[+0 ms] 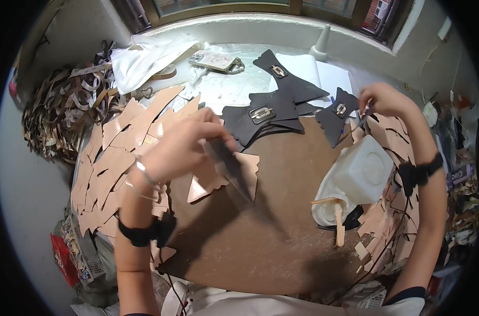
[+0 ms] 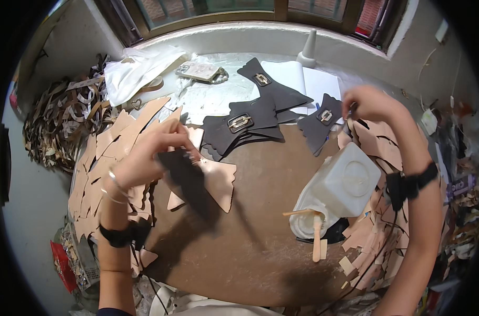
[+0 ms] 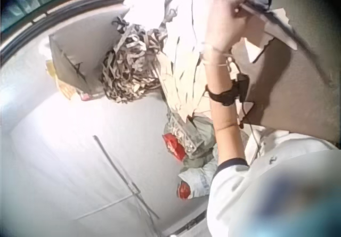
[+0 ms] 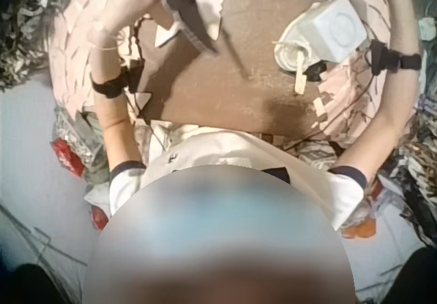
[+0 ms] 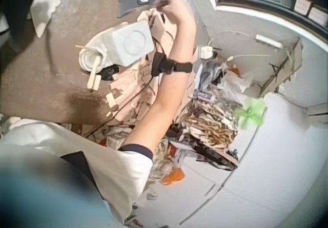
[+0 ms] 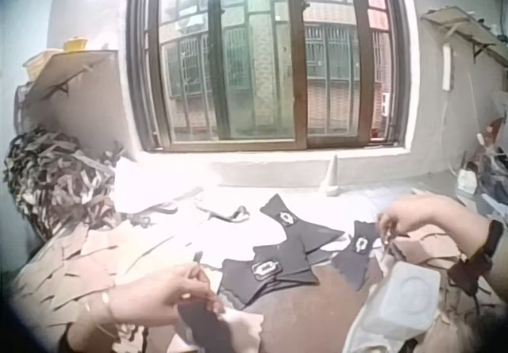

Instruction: Applying glue to leather shoe components and assembling them.

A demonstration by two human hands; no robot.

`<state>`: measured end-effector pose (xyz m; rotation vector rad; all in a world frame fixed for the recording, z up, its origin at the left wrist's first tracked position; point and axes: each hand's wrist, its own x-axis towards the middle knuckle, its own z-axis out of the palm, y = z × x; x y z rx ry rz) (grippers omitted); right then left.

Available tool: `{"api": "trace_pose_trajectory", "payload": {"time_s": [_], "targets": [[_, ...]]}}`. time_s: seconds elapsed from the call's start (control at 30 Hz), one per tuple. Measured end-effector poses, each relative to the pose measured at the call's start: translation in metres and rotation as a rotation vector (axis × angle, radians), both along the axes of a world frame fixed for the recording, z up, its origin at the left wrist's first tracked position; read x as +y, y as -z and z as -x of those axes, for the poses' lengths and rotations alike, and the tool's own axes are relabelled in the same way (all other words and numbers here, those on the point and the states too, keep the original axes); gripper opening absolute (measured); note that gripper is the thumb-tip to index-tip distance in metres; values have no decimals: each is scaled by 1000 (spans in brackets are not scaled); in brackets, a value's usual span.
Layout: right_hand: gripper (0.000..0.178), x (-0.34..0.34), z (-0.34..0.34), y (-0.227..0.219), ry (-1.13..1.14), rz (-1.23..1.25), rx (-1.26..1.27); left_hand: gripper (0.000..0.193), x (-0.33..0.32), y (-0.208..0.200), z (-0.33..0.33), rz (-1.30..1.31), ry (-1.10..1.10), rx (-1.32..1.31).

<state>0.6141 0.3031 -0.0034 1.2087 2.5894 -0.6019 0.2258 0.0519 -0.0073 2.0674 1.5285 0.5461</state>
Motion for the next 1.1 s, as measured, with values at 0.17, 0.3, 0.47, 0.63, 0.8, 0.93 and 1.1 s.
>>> {"api": "trace_pose_trajectory", "payload": {"time_s": [0.17, 0.3, 0.47, 0.63, 0.8, 0.93, 1.1], "targets": [[60, 16, 49, 62, -187, -169, -192, 11, -31, -9, 32, -81, -53, 239], [61, 3, 33, 75, -179, -310, -157, 18, -71, -14, 23, -58, -387, -29], [43, -18, 27, 74, -152, -366, -336, 16, -121, -6, 26, 10, -496, -554], [51, -120, 46, -48, 113, -704, 224, 28, -158, -1, 18, 152, -412, -979], [41, -274, 92, -92, 338, 372, 915, 33, -206, 31, -7, 282, -580, -1075], [32, -356, 97, 11, 463, 1336, 1161, 48, -228, 67, -56, 517, -272, -1623], [37, -424, 123, 90, 461, 137, 1023, 42, -254, 69, -86, 536, -484, -1516]]}}
